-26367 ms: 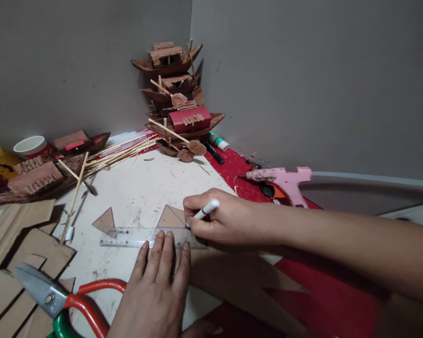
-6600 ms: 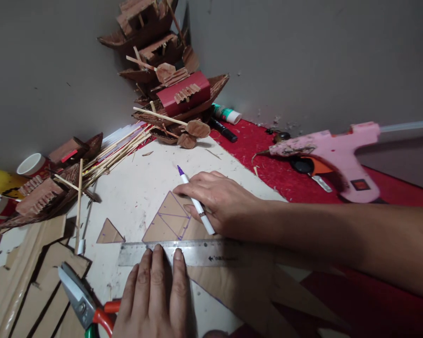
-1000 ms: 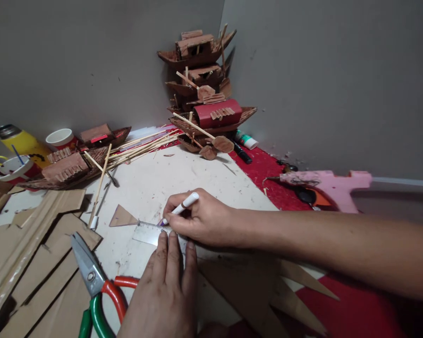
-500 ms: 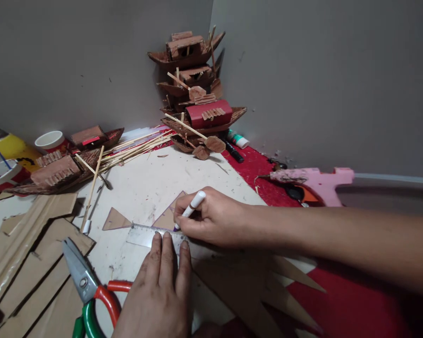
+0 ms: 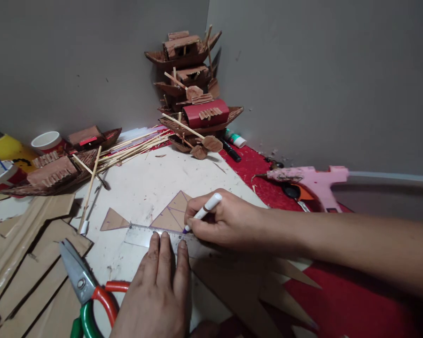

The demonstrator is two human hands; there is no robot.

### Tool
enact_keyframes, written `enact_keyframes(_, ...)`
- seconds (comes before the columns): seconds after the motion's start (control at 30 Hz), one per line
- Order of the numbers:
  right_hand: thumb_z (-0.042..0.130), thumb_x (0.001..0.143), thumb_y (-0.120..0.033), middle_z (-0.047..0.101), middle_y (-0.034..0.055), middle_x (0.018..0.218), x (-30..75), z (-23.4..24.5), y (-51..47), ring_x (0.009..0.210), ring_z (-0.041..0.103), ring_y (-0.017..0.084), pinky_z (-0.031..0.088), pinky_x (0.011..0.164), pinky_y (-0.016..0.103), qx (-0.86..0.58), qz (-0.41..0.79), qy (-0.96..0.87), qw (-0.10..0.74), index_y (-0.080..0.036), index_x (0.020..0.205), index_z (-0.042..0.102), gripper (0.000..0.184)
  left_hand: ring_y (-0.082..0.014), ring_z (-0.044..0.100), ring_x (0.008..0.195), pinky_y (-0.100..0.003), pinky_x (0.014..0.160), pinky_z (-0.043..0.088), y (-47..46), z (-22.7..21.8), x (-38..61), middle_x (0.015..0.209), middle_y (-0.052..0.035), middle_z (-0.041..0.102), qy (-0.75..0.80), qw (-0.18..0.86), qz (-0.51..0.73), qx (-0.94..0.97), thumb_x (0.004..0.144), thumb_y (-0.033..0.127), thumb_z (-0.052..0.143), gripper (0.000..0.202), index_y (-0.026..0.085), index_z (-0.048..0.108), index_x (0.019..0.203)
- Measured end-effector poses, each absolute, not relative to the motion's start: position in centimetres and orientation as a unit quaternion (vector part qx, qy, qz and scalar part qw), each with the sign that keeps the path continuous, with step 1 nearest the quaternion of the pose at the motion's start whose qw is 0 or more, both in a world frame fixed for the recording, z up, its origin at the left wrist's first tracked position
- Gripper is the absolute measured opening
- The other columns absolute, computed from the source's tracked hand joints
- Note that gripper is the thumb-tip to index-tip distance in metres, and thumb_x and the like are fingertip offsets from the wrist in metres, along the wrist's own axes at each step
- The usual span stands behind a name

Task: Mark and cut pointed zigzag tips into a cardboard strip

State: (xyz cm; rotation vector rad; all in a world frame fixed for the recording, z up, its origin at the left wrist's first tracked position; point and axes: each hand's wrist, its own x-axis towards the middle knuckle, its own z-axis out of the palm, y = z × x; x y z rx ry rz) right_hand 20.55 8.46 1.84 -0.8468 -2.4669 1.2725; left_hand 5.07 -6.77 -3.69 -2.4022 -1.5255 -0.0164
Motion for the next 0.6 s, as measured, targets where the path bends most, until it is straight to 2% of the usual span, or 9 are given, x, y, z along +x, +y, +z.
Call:
enact_keyframes(0.13,0.051,0.077,-0.011,0.048,-0.0053,0.052,20.8,1.7,8.4,0.050,0.039,0.008,0.031,0.047,0.020,-0.296,0.444,-0.839,0.108,-0.015,0.068,0.062,0.014,-0.0469,0.044,0.130,-0.050,0.094,0.049,-7.1,-3.6,6.0,0.136,-0.0346,0.049,-0.574,0.142,-0.010,-0.807,0.071,0.072,0.057,0.095,0.004,0.048,0.137)
enact_keyframes(0.37,0.052,0.076,-0.013,0.049,-0.0047,0.053,21.3,1.1,8.3,0.050,0.040,0.008,0.034,0.047,0.018,-0.291,0.469,-0.823,0.132,-0.015,0.068,0.062,0.013,-0.0457,0.042,0.131,-0.049,0.094,0.049,-7.2,-3.6,6.1,0.138,-0.0320,0.050,-0.579,0.129,-0.018,-0.805,0.071,0.071,0.059,0.095,0.006,0.046,0.139)
enact_keyframes(0.5,0.053,0.076,-0.014,0.051,-0.0037,0.054,21.5,1.3,8.2,0.050,0.042,0.008,0.036,0.047,0.019,-0.299,0.487,-0.809,0.134,-0.015,0.070,0.064,0.013,-0.0470,0.045,0.128,-0.049,0.092,0.051,-7.1,-3.5,6.0,0.136,-0.0338,0.050,-0.570,0.137,-0.016,-0.810,0.068,0.074,0.059,0.097,0.005,0.049,0.136)
enact_keyframes(0.6,0.053,0.079,-0.017,0.059,-0.0009,0.060,22.0,1.7,7.9,0.055,0.051,0.010,0.041,0.050,0.019,-0.300,0.518,-0.779,0.187,-0.015,0.075,0.065,0.013,-0.0474,0.047,0.127,-0.048,0.091,0.052,-6.9,-3.2,5.6,0.136,-0.0349,0.049,-0.556,0.140,-0.003,-0.819,0.068,0.072,0.061,0.097,0.005,0.048,0.137)
